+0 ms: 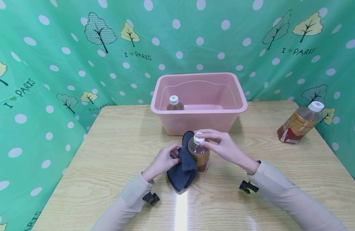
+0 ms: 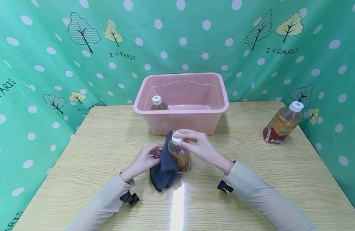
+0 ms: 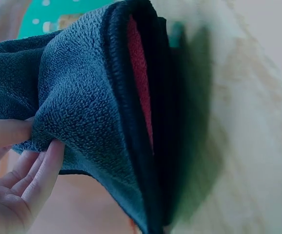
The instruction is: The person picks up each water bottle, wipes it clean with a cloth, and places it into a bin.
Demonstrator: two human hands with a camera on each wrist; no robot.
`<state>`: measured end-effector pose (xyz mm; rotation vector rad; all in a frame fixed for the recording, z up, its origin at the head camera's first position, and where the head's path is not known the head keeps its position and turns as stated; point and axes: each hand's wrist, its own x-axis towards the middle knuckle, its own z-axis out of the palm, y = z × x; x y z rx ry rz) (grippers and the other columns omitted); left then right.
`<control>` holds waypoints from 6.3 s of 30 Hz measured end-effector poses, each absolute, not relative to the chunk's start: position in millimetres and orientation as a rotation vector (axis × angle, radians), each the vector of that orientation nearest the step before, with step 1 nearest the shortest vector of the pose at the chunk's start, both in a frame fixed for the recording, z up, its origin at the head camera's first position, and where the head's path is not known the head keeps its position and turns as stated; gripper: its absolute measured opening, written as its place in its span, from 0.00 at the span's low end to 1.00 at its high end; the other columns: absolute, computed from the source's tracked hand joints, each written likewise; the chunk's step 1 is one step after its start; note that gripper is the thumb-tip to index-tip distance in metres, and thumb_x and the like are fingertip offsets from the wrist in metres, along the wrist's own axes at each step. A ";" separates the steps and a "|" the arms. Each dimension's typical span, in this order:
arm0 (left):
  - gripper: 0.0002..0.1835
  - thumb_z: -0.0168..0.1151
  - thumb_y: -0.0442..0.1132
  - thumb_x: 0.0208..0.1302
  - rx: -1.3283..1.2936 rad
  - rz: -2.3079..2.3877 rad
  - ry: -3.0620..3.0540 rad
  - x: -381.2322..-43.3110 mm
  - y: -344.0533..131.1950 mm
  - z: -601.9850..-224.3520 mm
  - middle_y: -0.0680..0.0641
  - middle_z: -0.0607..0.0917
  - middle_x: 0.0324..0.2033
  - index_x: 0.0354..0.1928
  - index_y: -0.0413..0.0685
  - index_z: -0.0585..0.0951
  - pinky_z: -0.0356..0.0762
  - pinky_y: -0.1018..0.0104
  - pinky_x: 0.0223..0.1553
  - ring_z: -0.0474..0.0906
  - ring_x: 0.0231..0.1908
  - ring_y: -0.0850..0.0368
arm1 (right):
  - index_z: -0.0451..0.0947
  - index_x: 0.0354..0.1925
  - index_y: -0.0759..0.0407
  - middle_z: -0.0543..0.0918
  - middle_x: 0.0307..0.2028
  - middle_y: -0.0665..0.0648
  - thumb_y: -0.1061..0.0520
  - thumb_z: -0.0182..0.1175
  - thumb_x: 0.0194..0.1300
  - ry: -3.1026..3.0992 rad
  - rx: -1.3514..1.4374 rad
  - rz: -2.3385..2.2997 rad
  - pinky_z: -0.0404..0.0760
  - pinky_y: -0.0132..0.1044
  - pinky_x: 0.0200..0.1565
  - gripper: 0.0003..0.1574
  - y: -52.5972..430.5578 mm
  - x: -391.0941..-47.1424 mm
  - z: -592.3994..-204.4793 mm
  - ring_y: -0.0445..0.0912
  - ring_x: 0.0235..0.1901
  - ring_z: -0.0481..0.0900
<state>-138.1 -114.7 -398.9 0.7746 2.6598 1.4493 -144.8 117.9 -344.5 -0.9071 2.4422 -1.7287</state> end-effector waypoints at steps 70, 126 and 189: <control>0.21 0.62 0.21 0.42 0.778 1.390 2.668 -141.3 -117.9 -416.9 0.47 0.75 0.22 0.42 0.39 0.75 0.73 0.72 0.24 0.73 0.21 0.60 | 0.78 0.44 0.59 0.77 0.48 0.55 0.62 0.62 0.52 2.500 -1.039 -1.721 0.72 0.33 0.48 0.18 116.8 -147.2 -339.0 0.42 0.50 0.73; 0.19 0.58 0.21 0.46 0.645 1.556 2.663 -125.3 -141.8 -396.3 0.44 0.76 0.26 0.43 0.39 0.76 0.76 0.70 0.28 0.76 0.29 0.54 | 0.71 0.53 0.60 0.74 0.51 0.55 0.65 0.52 0.60 2.442 -1.269 -1.524 0.68 0.31 0.53 0.21 124.4 -150.1 -336.0 0.44 0.54 0.69; 0.21 0.57 0.20 0.41 0.742 1.252 2.733 -136.0 -111.3 -417.8 0.46 0.75 0.21 0.42 0.39 0.73 0.71 0.73 0.24 0.72 0.21 0.60 | 0.77 0.45 0.62 0.79 0.43 0.54 0.66 0.59 0.53 2.559 -1.214 -1.683 0.73 0.32 0.45 0.18 119.4 -148.2 -344.8 0.41 0.45 0.74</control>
